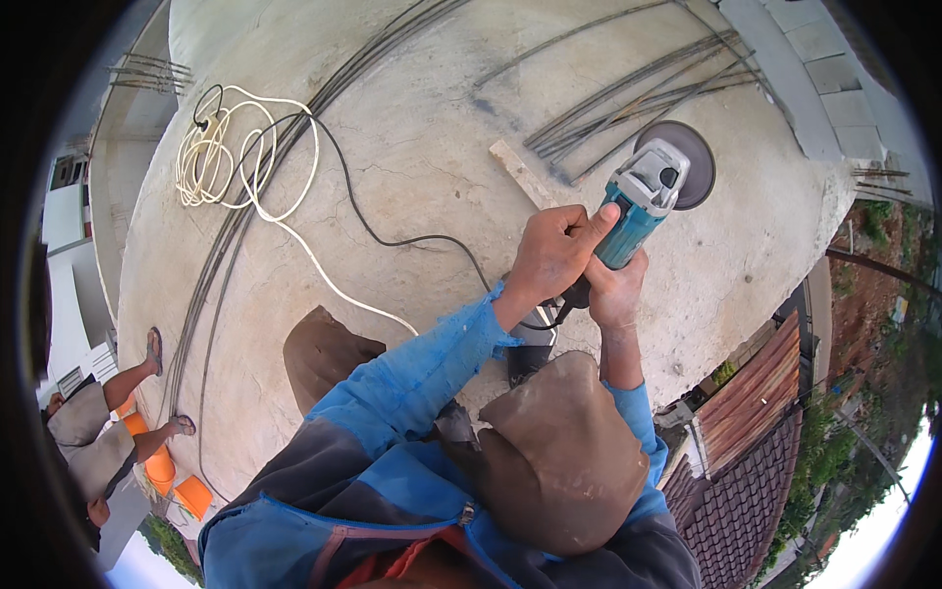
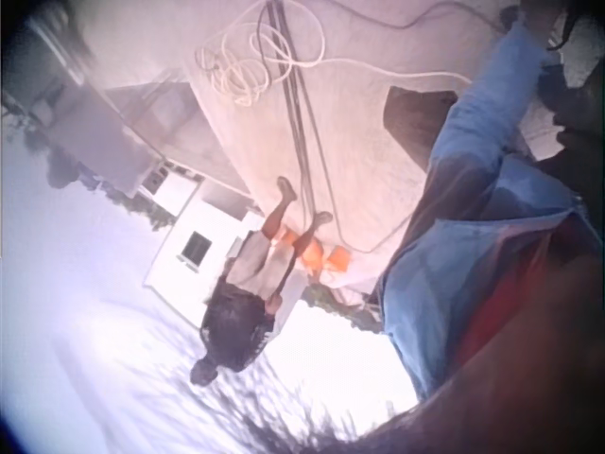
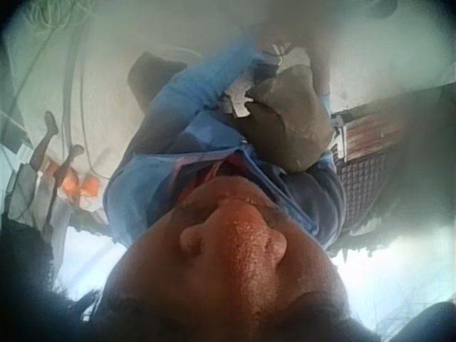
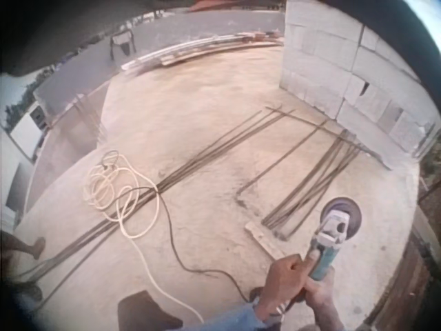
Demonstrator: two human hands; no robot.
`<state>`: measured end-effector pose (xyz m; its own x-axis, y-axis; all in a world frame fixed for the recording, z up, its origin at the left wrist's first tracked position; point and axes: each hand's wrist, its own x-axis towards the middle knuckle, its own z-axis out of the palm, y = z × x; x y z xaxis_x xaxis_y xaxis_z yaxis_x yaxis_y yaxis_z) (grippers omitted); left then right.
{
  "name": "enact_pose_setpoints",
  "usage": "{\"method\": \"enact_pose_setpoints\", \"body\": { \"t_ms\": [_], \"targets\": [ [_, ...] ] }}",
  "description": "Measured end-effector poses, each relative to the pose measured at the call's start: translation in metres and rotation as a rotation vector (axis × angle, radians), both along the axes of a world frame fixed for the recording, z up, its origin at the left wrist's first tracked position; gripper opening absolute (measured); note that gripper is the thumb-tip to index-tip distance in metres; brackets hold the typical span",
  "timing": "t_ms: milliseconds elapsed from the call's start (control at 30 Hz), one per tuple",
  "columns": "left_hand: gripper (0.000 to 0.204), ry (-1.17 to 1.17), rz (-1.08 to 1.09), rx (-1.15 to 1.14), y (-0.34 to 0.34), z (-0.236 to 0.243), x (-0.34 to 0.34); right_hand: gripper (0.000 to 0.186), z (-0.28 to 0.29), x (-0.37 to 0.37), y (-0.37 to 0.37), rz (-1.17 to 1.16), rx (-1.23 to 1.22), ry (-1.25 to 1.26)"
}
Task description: The person uses an angle grinder to cut several metal rods on a concrete rooftop. They repeatedly position each rod, cut it while sparks fly, and then move the cut pieces aside. The person also carries the cut rods across the rooftop toward a pile of construction materials.
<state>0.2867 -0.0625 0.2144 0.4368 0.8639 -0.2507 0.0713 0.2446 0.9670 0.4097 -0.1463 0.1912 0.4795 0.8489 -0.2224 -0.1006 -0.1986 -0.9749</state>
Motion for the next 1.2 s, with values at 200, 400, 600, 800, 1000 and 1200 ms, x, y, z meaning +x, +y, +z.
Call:
{"method": "enact_pose_setpoints", "body": {
  "t_ms": [200, 400, 600, 800, 1000, 1200],
  "targets": [
    [0.06, -0.21, -0.025, -0.248, -0.006, -0.013, -0.005, 0.038, 0.001, -0.013, -0.006, -0.035, -0.069, -0.061],
    [0.052, -0.312, -0.024, -0.346, -0.021, -0.023, -0.005, 0.04, 0.008, -0.015, -0.01, -0.041, -0.093, -0.115],
    [0.044, -0.269, -0.085, -0.291, -0.027, -0.03, -0.025, 0.03, 0.021, -0.005, -0.022, -0.082, -0.079, 0.065],
    [0.025, 0.463, -0.365, 0.545, -0.032, -0.118, -0.136, 0.031, 0.041, 0.052, -0.074, -0.244, -0.02, 0.175],
    [0.032, 0.853, -1.155, 0.119, -0.069, -0.151, -0.174, 0.031, 0.01, 0.085, -0.139, -0.438, -0.232, -0.054],
    [0.03, 0.899, -1.276, 0.309, -0.137, -0.171, -0.162, 0.05, -0.051, 0.069, -0.167, -0.6, -0.38, -0.057]
  ]
}}
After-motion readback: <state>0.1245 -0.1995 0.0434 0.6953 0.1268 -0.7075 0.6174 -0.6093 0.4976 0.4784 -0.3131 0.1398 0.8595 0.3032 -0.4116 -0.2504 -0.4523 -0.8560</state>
